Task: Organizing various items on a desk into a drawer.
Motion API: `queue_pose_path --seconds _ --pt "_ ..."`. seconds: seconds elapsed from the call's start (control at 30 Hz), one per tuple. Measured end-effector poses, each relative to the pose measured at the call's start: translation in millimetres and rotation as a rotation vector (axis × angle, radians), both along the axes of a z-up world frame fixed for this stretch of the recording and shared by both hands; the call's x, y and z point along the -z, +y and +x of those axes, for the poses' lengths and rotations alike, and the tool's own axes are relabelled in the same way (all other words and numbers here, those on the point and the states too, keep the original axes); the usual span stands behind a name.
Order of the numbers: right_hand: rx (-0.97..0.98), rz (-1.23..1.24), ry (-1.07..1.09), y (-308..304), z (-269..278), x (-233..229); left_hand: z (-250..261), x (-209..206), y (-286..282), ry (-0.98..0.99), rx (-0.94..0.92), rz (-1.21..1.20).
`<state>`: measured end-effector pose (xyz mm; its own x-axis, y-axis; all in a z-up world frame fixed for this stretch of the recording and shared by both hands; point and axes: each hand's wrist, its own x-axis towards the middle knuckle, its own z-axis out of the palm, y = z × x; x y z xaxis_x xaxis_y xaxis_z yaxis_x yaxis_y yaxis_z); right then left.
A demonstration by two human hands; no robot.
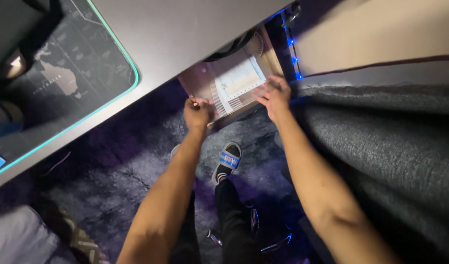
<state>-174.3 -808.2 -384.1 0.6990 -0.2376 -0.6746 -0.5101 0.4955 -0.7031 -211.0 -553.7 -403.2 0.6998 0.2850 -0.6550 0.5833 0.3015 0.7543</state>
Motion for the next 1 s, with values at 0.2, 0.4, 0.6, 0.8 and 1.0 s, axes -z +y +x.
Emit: queue_pose_path --seconds 0.2,0.4,0.6,0.8,1.0 --pt "-0.068 0.018 -0.023 1.3 7.1 6.6 9.2 60.8 8.1 -0.095 0.104 0.267" --pt "-0.051 0.040 -0.057 0.9 9.9 34.5 -6.8 -17.9 8.3 -0.347 0.373 1.090" --pt "-0.018 0.087 0.008 11.7 8.7 25.4 9.3 -85.3 -23.2 -0.654 0.852 1.017" --pt "-0.061 0.094 -0.033 13.1 13.2 7.2 31.0 -67.3 -37.2 -0.597 0.996 1.085" --pt "-0.045 -0.343 -0.022 -19.8 22.8 68.0 43.9 -47.1 -3.2 -0.517 0.869 1.038"
